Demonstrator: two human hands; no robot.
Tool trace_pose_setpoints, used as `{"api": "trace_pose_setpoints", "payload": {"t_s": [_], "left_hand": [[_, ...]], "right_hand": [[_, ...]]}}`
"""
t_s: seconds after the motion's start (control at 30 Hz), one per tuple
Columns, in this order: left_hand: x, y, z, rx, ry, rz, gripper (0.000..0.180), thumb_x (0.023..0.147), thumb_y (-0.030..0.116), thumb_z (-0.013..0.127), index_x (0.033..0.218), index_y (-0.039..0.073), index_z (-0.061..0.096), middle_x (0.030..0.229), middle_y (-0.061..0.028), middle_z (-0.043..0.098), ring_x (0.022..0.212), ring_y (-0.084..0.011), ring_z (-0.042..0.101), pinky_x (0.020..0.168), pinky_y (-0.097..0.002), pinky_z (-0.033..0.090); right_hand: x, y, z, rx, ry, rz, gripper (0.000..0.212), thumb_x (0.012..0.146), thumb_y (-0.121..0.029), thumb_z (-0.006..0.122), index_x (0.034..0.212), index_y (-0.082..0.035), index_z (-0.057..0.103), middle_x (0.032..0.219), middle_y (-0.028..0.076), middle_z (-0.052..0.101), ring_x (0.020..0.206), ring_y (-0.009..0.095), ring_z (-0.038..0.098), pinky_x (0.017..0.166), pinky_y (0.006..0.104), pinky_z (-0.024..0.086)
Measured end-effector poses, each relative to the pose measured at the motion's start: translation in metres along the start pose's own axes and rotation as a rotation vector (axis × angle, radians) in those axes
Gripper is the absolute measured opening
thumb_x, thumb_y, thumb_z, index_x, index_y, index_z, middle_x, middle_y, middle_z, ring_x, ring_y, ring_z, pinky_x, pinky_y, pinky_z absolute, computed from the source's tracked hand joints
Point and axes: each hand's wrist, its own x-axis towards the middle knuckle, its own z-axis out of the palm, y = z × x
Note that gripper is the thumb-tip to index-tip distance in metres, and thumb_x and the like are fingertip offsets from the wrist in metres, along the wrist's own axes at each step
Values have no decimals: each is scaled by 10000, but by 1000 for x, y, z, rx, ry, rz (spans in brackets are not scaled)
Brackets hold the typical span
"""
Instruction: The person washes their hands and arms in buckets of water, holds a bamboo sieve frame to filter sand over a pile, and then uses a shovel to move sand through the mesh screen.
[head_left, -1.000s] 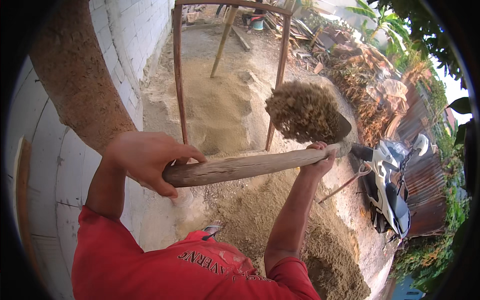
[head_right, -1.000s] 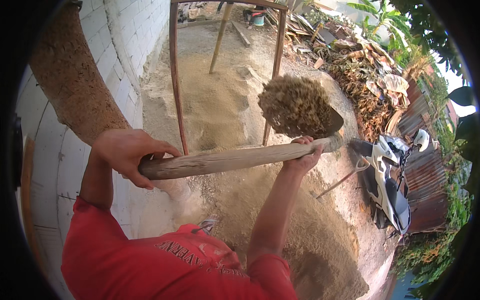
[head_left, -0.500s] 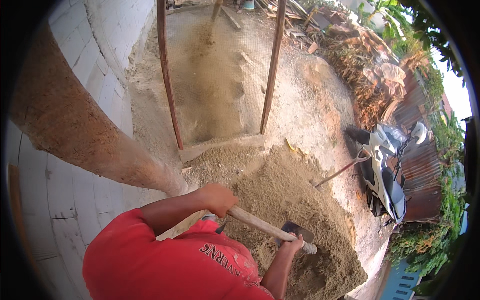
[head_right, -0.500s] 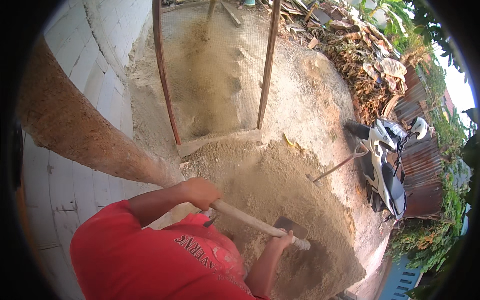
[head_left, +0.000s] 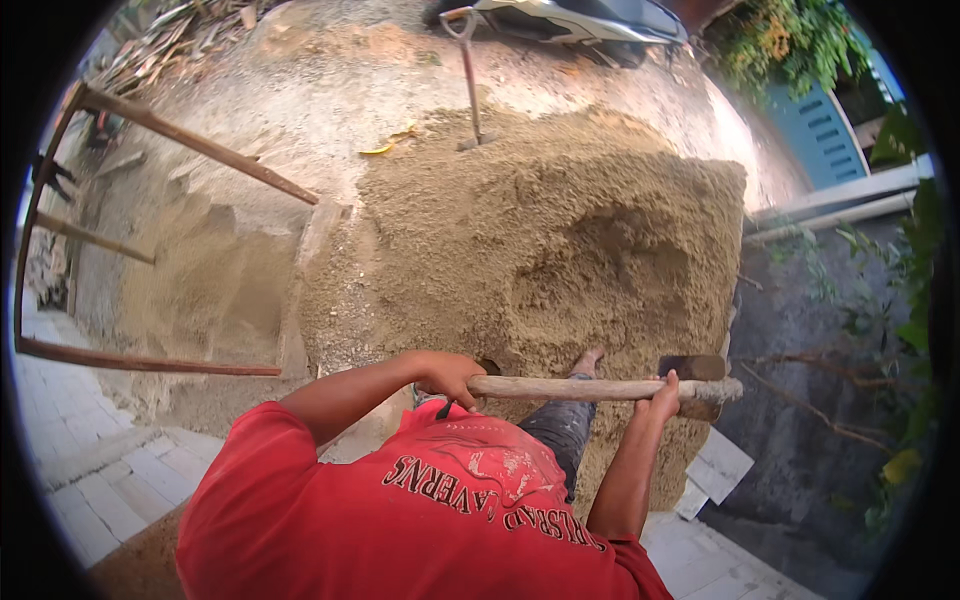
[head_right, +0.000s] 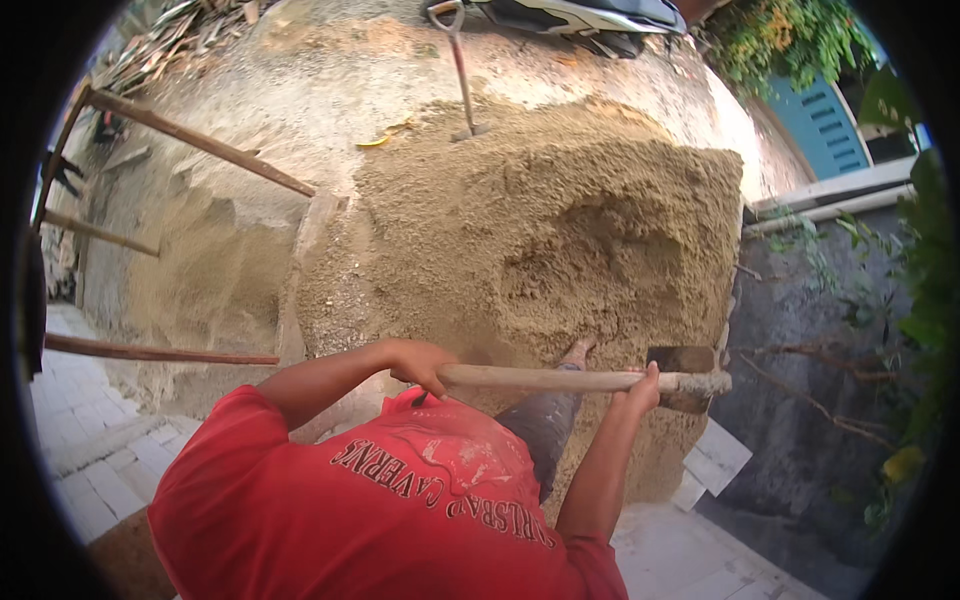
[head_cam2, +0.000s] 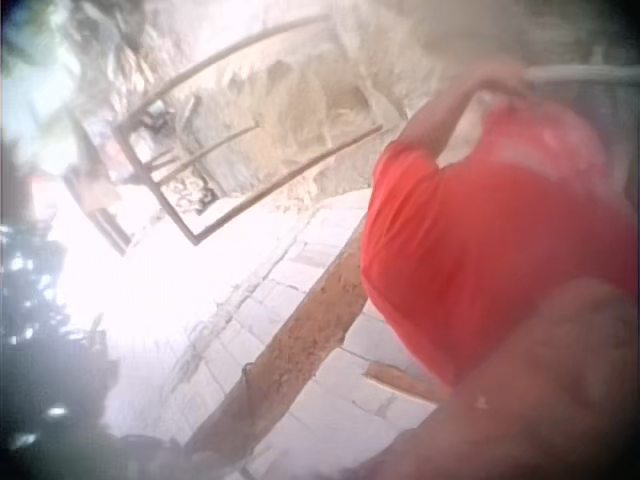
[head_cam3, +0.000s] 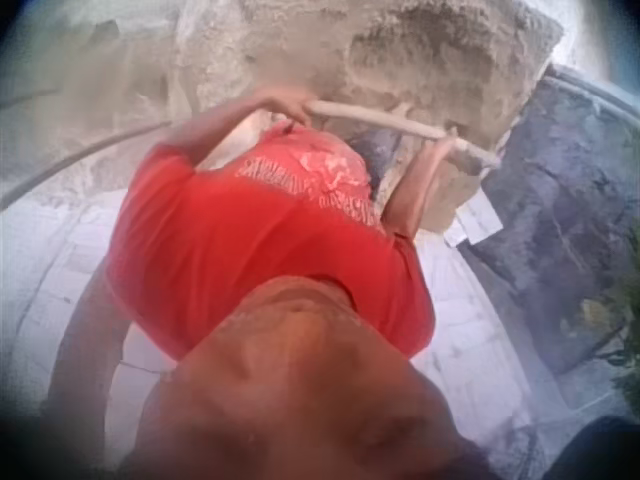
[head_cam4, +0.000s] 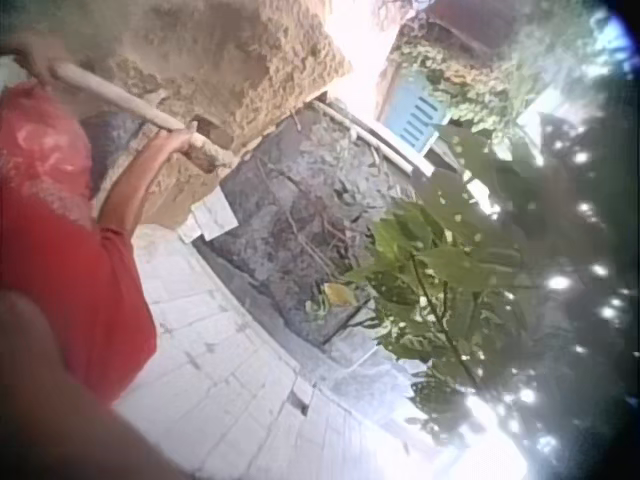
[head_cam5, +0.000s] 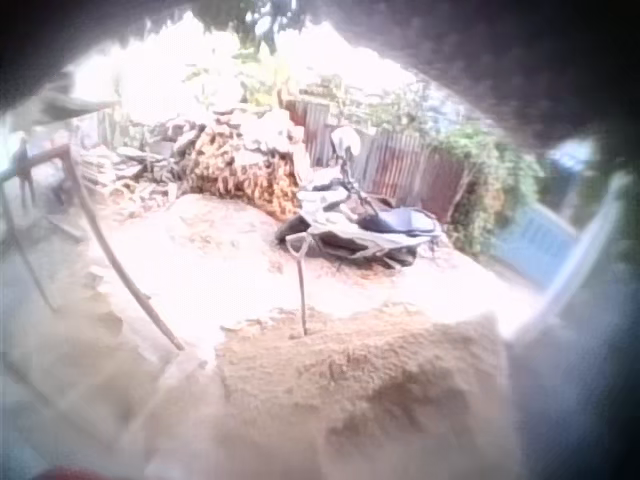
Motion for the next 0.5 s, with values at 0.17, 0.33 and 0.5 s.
{"api": "trace_pose_setpoints", "payload": {"t_s": [0.17,0.33,0.5], "left_hand": [[112,64,-16,-95,-145,-98,495,712,285,765,1122,48,623,1002,-178,691,912,-317,667,817,-408,513],[185,66,-52,241,373,25,462,707,282,735,1108,79,628,975,-191,686,924,-365,656,800,-458,509],[146,-20,-69,267,464,-387,461,711,312,741,1089,74,628,1011,-201,680,970,-390,641,823,-474,505]], "right_hand": [[27,-108,30,89,-141,-280,223,930,-211,678,913,-53,521,743,50,540,661,175,566,609,323,532],[75,-60,111,89,-166,-208,233,954,-210,636,991,-27,497,843,85,557,642,185,559,592,323,554],[26,167,165,82,-207,217,245,965,-165,589,1039,-39,394,787,70,522,583,174,536,521,351,539]]}}
